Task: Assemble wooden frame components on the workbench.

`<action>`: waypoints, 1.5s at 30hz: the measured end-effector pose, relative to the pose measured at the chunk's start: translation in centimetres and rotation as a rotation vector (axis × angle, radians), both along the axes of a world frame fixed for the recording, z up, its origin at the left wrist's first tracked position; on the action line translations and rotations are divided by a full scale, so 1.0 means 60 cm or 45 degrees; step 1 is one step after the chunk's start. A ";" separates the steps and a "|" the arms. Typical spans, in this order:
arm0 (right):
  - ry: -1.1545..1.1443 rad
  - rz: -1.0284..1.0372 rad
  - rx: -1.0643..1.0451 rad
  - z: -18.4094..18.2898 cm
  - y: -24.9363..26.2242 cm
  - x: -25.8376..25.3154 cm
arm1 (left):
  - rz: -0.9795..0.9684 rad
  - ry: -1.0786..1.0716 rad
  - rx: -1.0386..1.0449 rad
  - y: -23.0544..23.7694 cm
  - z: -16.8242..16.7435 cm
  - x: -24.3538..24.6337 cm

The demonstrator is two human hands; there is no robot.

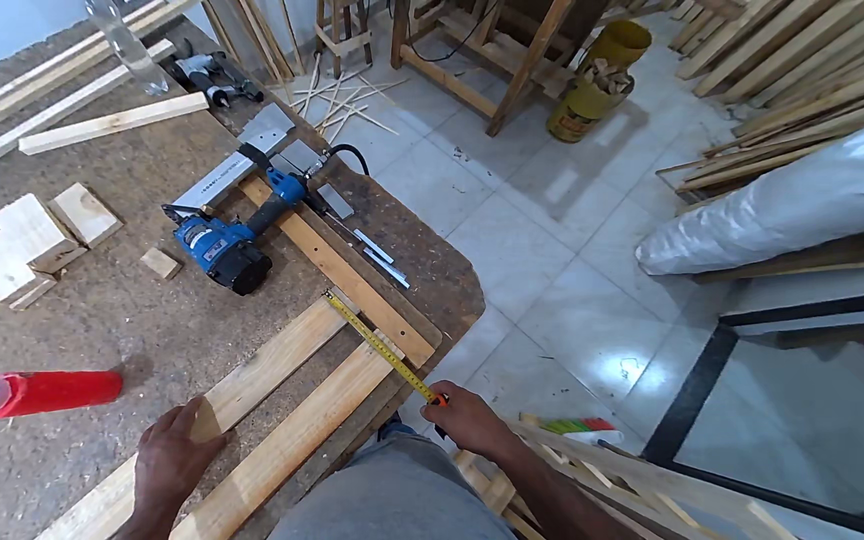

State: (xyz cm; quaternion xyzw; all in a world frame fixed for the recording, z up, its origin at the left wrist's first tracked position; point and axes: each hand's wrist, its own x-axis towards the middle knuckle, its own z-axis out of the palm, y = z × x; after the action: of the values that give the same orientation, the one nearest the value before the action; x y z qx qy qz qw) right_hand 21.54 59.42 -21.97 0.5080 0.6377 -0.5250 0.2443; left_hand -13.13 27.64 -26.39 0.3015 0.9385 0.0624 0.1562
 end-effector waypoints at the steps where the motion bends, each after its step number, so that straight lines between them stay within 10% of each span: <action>1: 0.000 0.002 -0.001 0.000 0.000 0.000 | 0.002 0.001 -0.004 0.000 0.000 0.001; 45: 0.013 -0.019 -0.016 -0.005 0.002 0.002 | -0.004 0.009 0.017 -0.005 -0.004 0.003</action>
State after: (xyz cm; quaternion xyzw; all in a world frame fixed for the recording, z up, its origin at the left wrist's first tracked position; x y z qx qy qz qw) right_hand 21.66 59.56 -22.24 0.5084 0.6319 -0.5333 0.2403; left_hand -12.92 27.34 -26.61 0.3040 0.9382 0.0673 0.1511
